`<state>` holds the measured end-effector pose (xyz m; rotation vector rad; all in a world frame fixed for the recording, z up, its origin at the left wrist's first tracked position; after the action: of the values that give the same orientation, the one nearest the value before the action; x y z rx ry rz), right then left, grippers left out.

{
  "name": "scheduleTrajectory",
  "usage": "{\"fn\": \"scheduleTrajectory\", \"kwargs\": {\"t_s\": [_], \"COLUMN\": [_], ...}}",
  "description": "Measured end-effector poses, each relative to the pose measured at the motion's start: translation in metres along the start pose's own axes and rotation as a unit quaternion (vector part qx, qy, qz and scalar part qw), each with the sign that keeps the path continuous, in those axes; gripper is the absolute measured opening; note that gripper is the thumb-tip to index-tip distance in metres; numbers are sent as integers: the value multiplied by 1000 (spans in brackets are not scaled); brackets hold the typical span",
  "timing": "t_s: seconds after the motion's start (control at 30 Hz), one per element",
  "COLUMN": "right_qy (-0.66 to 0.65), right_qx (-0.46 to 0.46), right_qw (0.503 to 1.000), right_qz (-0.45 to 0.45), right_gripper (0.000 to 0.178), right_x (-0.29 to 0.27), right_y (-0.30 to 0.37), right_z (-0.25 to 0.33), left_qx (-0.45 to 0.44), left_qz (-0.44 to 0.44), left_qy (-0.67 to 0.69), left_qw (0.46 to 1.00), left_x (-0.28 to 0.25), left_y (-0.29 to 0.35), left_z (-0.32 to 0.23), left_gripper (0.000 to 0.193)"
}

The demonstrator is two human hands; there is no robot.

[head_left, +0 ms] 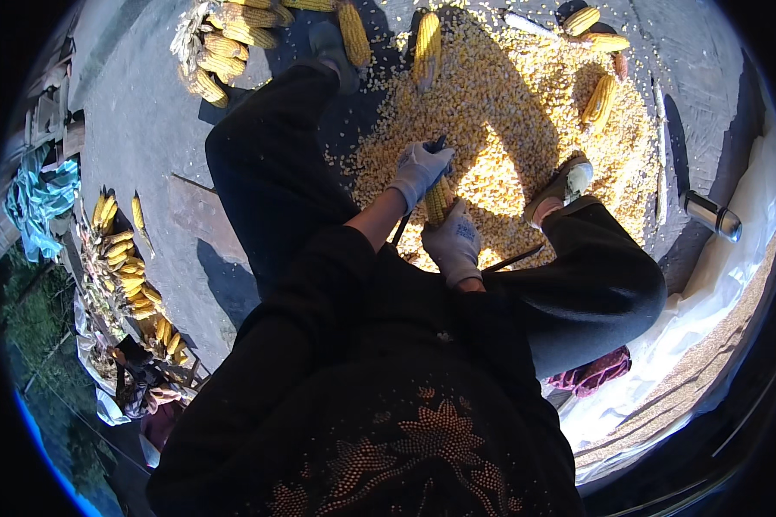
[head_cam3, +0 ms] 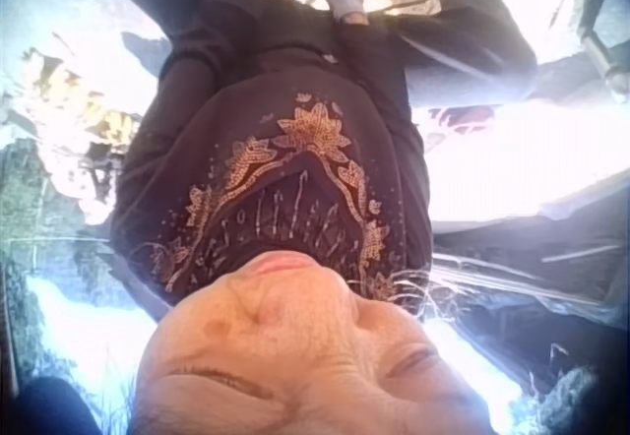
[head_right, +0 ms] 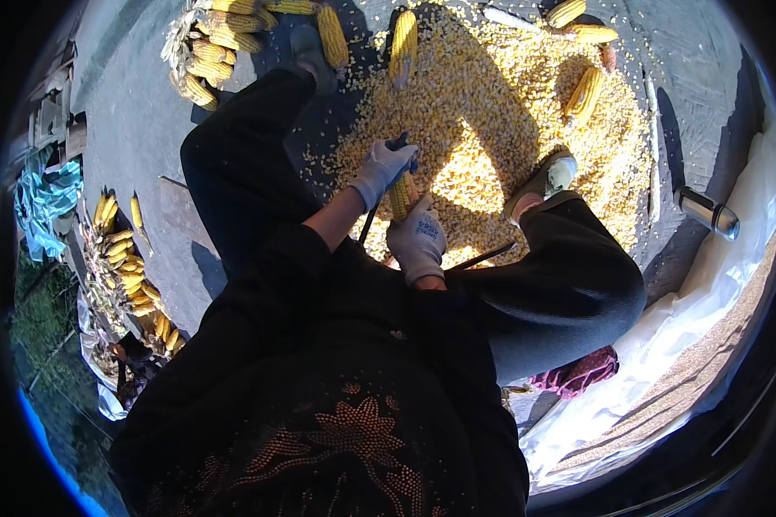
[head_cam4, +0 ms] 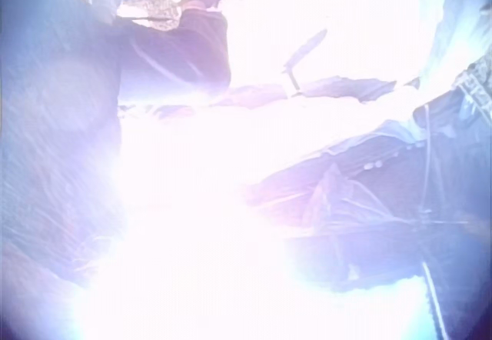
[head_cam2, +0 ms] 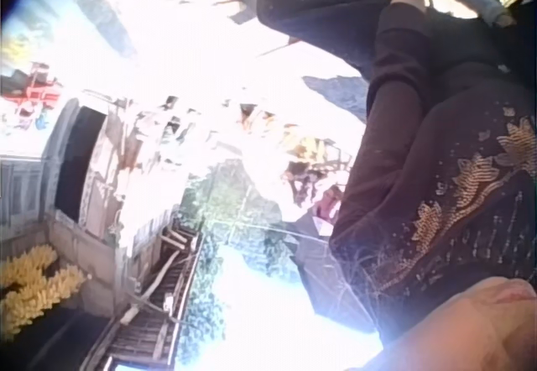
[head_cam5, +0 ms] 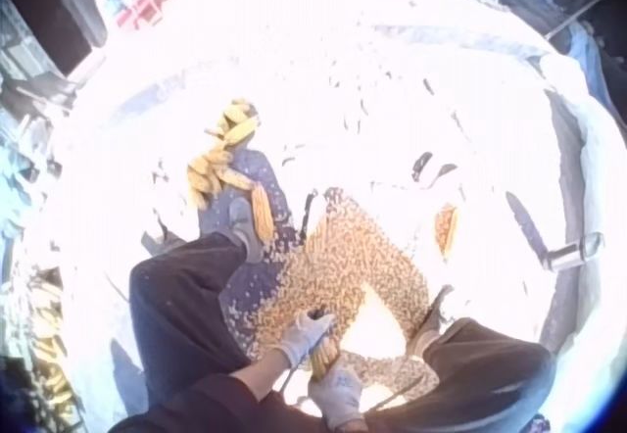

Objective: The person sits on a tarp outdoors and uses a handheld corn sheller to remove kernels from dried corn cobs. Kernels fall onto the tarp, and the person repeatedly picks up new cobs, shells them, and discards the bare cobs to the side.

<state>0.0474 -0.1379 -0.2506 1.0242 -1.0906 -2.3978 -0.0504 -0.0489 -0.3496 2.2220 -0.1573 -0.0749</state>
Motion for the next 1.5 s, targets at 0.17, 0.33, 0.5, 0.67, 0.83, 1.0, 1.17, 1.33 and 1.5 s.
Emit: {"fn": "scheduleTrajectory", "kwargs": {"t_s": [0.17,0.33,0.5,0.67,0.83,1.0,1.17,1.33,1.5], "right_qy": [-491,-607,-275,143,-248,-159,11,-18,16], "right_qx": [14,45,102,50,-8,5,65,45,93], "right_qw": [859,773,946,988,965,987,998,999,994], "right_qz": [144,177,136,9,89,-12,-12,14,49], "right_gripper": [32,33,64,77,65,67,86,97,80], "right_x": [6,-8,-12,-8,1,-22,-20,-20,-20], "right_y": [29,31,9,2,17,31,22,22,10], "right_z": [-20,-4,-15,8,-27,-6,-11,-6,-9], "left_qx": [-16,-48,-85,-74,-48,-60,-152,-37,-81], "left_qz": [93,110,211,-14,2,80,152,118,56], "left_qy": [144,130,188,20,59,174,138,120,110], "left_qw": [985,984,955,997,997,980,967,985,989], "left_x": [8,1,11,1,5,4,9,-1,4], "left_y": [26,9,44,16,26,21,42,6,11], "left_z": [-13,0,-30,-10,-16,-12,-27,5,-1], "left_gripper": [33,34,41,42,37,39,43,34,32]}}
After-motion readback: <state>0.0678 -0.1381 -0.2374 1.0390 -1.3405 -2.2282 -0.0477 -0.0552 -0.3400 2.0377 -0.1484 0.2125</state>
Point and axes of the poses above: each hand's wrist, its own y-axis away from the middle knuckle, its own x-axis out of the palm, z = x × y, the point moved 4 cm from there along -y, towards the middle knuckle, and after that the axes turned 7 degrees about z, right-handed, at the moved point
